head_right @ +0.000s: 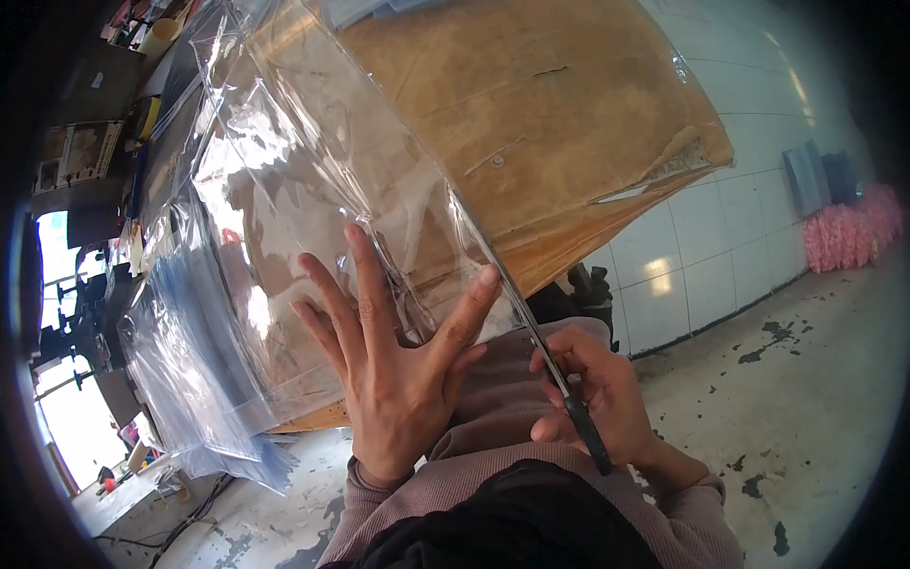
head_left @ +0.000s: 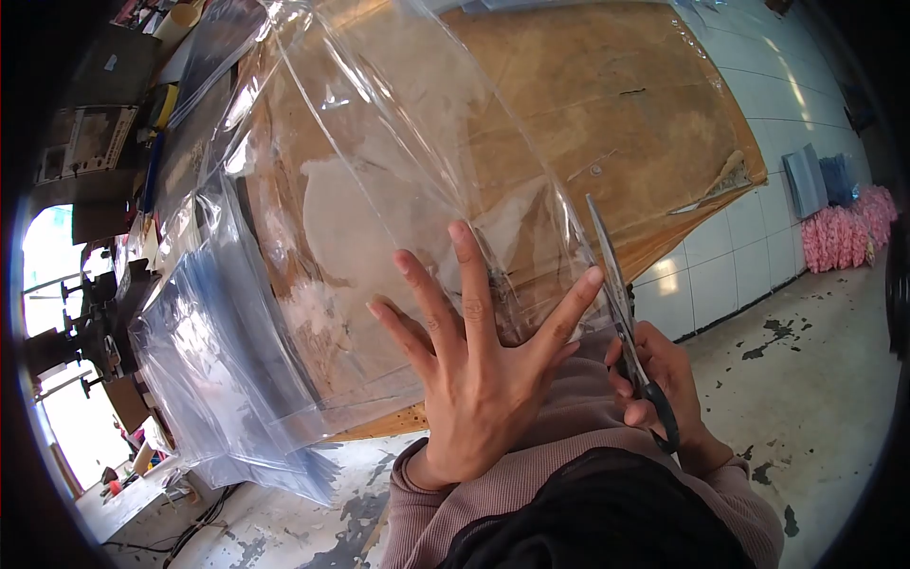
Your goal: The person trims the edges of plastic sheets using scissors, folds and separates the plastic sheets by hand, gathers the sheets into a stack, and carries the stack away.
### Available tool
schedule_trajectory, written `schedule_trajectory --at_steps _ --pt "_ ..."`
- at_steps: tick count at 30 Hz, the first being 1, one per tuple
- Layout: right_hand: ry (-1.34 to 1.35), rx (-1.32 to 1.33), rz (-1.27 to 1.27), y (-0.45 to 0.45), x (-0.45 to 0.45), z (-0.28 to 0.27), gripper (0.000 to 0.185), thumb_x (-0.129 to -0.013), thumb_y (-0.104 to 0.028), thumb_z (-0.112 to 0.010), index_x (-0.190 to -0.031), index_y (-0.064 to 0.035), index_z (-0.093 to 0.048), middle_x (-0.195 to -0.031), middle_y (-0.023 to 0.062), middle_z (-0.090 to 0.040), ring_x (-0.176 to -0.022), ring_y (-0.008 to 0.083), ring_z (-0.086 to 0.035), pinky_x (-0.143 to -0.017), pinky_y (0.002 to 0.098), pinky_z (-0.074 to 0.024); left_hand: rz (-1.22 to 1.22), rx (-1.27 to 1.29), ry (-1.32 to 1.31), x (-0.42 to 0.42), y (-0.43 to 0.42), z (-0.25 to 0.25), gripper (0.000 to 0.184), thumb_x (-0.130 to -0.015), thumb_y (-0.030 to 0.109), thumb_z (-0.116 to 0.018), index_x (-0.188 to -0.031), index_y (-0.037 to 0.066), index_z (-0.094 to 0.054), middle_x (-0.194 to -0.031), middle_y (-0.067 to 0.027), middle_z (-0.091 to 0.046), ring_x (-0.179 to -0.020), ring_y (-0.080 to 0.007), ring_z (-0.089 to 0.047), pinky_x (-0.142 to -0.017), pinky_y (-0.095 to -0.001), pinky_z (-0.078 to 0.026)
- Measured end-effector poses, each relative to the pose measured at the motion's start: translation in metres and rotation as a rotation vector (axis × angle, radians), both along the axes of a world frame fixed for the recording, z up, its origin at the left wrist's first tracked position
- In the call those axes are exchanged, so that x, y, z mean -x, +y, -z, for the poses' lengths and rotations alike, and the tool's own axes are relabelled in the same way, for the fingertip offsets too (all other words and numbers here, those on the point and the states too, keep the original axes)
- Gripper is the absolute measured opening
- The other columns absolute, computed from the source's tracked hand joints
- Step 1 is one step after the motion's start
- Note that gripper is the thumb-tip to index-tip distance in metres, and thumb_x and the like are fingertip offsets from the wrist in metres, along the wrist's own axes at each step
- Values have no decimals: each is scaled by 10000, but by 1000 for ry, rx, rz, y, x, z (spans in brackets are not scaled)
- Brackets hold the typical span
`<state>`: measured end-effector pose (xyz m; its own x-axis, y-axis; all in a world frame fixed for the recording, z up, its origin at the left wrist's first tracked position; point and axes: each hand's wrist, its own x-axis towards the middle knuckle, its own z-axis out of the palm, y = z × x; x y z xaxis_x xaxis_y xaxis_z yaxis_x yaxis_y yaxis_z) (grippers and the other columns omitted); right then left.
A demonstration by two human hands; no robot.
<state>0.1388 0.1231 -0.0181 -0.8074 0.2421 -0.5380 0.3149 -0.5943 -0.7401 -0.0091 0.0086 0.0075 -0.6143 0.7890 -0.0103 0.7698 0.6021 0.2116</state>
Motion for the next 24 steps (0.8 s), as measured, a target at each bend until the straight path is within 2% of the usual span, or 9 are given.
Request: schedule_trajectory --at_steps 12,24 --pt "-32 -61 -6 -3 -2 4 682 -586 -322 -850 -1056 -18 -461 -932 26 -509 -679 57 -436 -582 194 -376 -1 -24 19 0 1 3 679 -575 270 -762 -1178 471 -523 -1474 -206 -89 -1324 -504 -6 -1006 -664 -101" --pt "14 -80 -33 3 6 5 758 -525 -424 -853 -1026 0 -474 -881 8 -473 -680 55 -417 -586 194 -365 5 -24 16 0 0 4 679 -583 283 -761 -1185 476 -513 -1474 -206 -94 -1319 -515 -18 -994 -678 -116"
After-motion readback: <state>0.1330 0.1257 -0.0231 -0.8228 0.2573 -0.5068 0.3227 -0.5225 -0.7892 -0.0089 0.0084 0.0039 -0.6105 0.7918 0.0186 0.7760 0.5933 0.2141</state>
